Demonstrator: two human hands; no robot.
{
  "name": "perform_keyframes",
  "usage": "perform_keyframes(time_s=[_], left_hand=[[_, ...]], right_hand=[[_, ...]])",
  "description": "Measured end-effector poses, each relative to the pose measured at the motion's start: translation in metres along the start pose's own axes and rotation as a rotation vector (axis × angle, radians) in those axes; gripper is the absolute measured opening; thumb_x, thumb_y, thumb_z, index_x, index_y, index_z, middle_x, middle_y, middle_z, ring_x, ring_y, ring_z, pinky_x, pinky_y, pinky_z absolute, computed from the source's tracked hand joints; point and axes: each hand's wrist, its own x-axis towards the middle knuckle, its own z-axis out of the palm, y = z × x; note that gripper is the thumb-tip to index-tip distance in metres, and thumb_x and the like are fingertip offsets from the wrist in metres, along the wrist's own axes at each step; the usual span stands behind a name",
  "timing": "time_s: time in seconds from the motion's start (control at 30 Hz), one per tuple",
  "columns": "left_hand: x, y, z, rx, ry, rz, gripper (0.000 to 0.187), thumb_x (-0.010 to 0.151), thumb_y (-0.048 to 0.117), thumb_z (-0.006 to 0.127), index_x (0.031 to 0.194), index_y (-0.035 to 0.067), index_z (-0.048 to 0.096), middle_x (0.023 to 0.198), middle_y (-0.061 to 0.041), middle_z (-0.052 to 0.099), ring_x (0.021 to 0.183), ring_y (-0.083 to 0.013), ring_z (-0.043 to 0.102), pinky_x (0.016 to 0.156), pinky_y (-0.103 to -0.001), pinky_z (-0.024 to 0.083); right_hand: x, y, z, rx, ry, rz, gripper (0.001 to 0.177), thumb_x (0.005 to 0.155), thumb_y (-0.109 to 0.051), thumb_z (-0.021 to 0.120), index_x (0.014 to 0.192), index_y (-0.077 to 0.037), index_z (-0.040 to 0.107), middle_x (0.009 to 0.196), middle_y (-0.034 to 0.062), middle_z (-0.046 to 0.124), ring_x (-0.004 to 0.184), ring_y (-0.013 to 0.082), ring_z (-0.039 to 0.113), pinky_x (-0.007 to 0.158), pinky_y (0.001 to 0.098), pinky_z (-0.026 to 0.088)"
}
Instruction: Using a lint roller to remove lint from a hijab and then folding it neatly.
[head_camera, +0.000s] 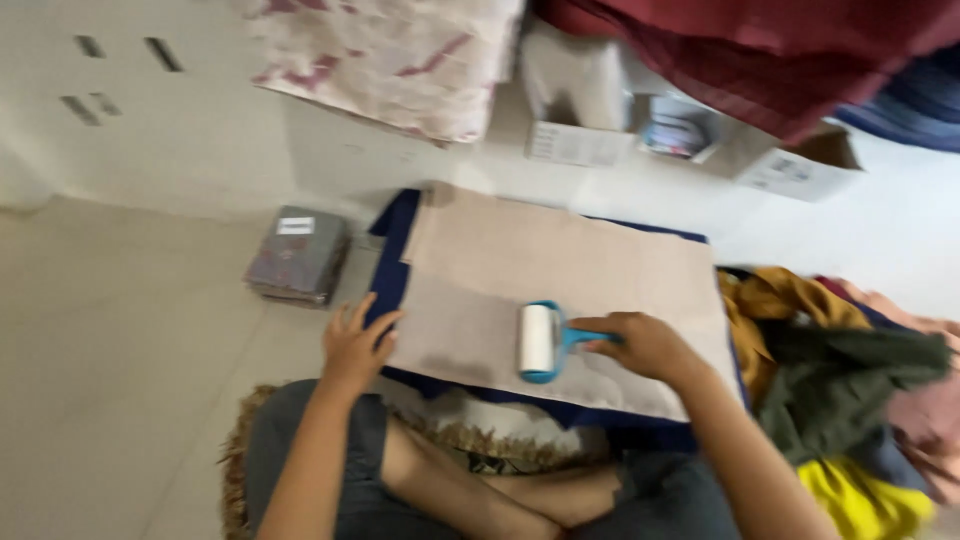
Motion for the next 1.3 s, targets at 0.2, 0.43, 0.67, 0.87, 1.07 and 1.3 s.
perform_keyframes(time_s=[0.2,0.43,0.67,0.87,1.07,1.3], left_hand=[[-0.001,0.008,-0.005,0.053,-0.026,-0.018,0.039,0.100,0.042,0.052,0.137,0.050,0.061,0.163,-0.007,0.042,0.144,-0.0543,0.036,0.112,-0.071,0.030],[-0.001,0.003,0.010,0.085,0.021,-0.069,0.044,0.092,0.049,0.057,0.136,0.046,0.060,0.166,0.001,0.036,0.150,-0.0402,0.029,0.116,-0.059,0.020],[0.024,0.042,-0.008,0.088,0.281,0.092,0.039,0.096,0.042,0.056,0.132,0.031,0.067,0.153,-0.002,0.055,0.144,-0.0358,0.044,0.114,-0.061,0.031],[0.051,0.070,0.024,0.058,0.143,-0.027,0.063,0.097,0.043,0.051,0.151,0.011,0.045,0.159,-0.004,0.045,0.149,-0.0316,0.037,0.116,-0.061,0.025],[0.041,0.075,0.019,0.128,0.122,-0.109,0.062,0.097,0.044,0.044,0.152,0.016,0.045,0.161,-0.005,0.042,0.151,-0.0348,0.032,0.118,-0.061,0.023],[0.041,0.081,0.008,0.108,0.321,-0.006,0.054,0.095,0.035,0.056,0.142,0.011,0.057,0.153,-0.011,0.053,0.143,-0.0405,0.045,0.111,-0.064,0.033]], right_hand=[[-0.096,0.103,-0.034,-0.081,0.004,0.326,0.044,0.086,-0.050,0.068,0.130,-0.053,0.069,0.110,0.0050,0.081,0.109,0.0357,0.072,0.094,0.0478,0.058],[-0.166,0.141,-0.074,-0.253,-0.121,0.608,0.051,0.087,-0.036,0.073,0.135,-0.049,0.066,0.129,-0.0187,0.075,0.103,0.0141,0.079,0.103,0.0323,0.058],[-0.123,0.081,-0.053,-0.145,0.042,0.603,0.048,0.094,-0.044,0.062,0.140,-0.055,0.059,0.086,-0.0044,0.078,0.063,0.0148,0.063,0.065,0.0306,0.054],[0.019,-0.009,0.048,-0.205,0.234,0.116,0.050,0.099,-0.046,0.048,0.149,-0.038,0.051,0.098,0.0054,0.070,0.071,0.0262,0.069,0.066,0.0415,0.056],[0.149,-0.091,0.095,-0.154,0.465,0.067,0.048,0.096,-0.039,0.057,0.144,-0.033,0.052,0.086,0.0151,0.071,0.068,0.0382,0.070,0.061,0.0493,0.057],[0.219,-0.123,0.114,-0.106,0.602,0.062,0.049,0.097,-0.038,0.061,0.144,-0.025,0.056,0.074,0.0165,0.069,0.054,0.0335,0.068,0.050,0.0441,0.056]])
